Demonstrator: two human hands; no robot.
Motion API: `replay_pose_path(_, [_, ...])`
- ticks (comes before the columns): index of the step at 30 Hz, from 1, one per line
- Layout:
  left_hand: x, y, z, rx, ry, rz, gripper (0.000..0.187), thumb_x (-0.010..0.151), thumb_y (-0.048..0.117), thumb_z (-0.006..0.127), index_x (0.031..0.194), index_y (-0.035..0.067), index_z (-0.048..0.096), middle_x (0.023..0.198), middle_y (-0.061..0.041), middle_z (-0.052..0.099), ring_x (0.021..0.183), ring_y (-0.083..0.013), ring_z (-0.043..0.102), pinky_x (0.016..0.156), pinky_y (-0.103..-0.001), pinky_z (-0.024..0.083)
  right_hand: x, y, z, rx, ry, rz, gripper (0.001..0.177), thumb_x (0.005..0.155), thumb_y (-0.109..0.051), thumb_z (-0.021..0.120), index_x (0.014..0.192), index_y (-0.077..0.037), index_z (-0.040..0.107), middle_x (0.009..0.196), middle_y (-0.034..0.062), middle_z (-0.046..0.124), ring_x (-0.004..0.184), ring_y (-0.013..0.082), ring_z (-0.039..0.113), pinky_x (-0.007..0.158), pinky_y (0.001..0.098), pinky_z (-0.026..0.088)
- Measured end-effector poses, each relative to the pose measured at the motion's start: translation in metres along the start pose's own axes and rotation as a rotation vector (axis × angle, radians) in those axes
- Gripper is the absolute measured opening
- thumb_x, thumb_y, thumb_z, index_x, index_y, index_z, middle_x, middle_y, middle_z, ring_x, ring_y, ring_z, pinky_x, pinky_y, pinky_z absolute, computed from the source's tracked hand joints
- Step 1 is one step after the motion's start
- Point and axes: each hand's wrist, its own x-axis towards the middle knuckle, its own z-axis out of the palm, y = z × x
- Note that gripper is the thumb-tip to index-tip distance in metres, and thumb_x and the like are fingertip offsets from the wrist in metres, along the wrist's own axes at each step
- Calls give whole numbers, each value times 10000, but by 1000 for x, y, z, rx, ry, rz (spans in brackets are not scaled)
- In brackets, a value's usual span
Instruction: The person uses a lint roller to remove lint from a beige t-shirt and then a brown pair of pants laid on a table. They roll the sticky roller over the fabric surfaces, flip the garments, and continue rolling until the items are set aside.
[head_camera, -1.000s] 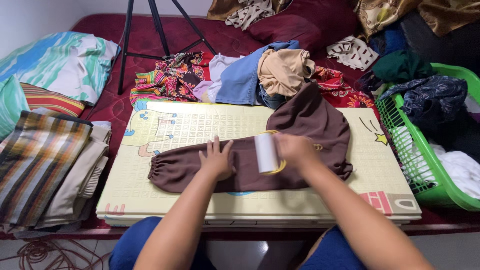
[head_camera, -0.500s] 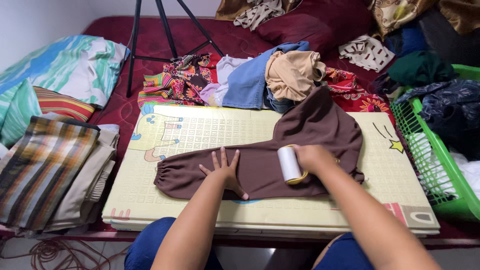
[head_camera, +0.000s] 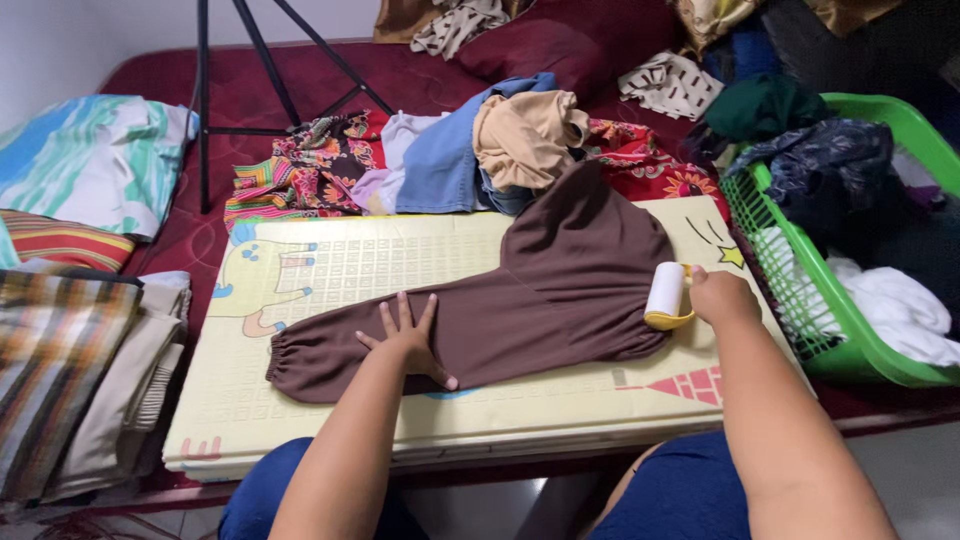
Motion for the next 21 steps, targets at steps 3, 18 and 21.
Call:
replay_pose_path(3, [3, 1, 1, 0, 17, -11, 1651, 462, 622, 991, 1600, 455, -194, 1681, -99, -342, 1545, -401, -293, 1125, -827, 1, 8, 26, -8, 10, 25, 81, 685, 1053, -553, 395, 1239, 24, 715, 1326, 299, 638, 1235, 473, 600, 1037, 544, 459])
replay_pose_path(18, [-22, 59, 50, 63, 365, 599, 345, 946, 235, 628, 1285, 182, 597, 1525, -76, 423, 1459, -316, 335, 1147, -698, 246, -35, 13, -34, 43, 191, -283, 603, 843, -578, 718, 1366, -284, 653, 1456, 101, 570, 1359, 349, 532, 1174, 544, 352])
replay_pose_path(21, [-27, 50, 38, -114, 488, 604, 229, 949, 174, 590, 1170, 116, 601, 1255, -126, 655, 1213, -339, 598, 1058, -586, 404, -63, -33, -35, 59, 50, -721, 908, 604, -667, 851, 1395, -317, 575, 1486, 125, 486, 1377, 352, 466, 1126, 552, 336])
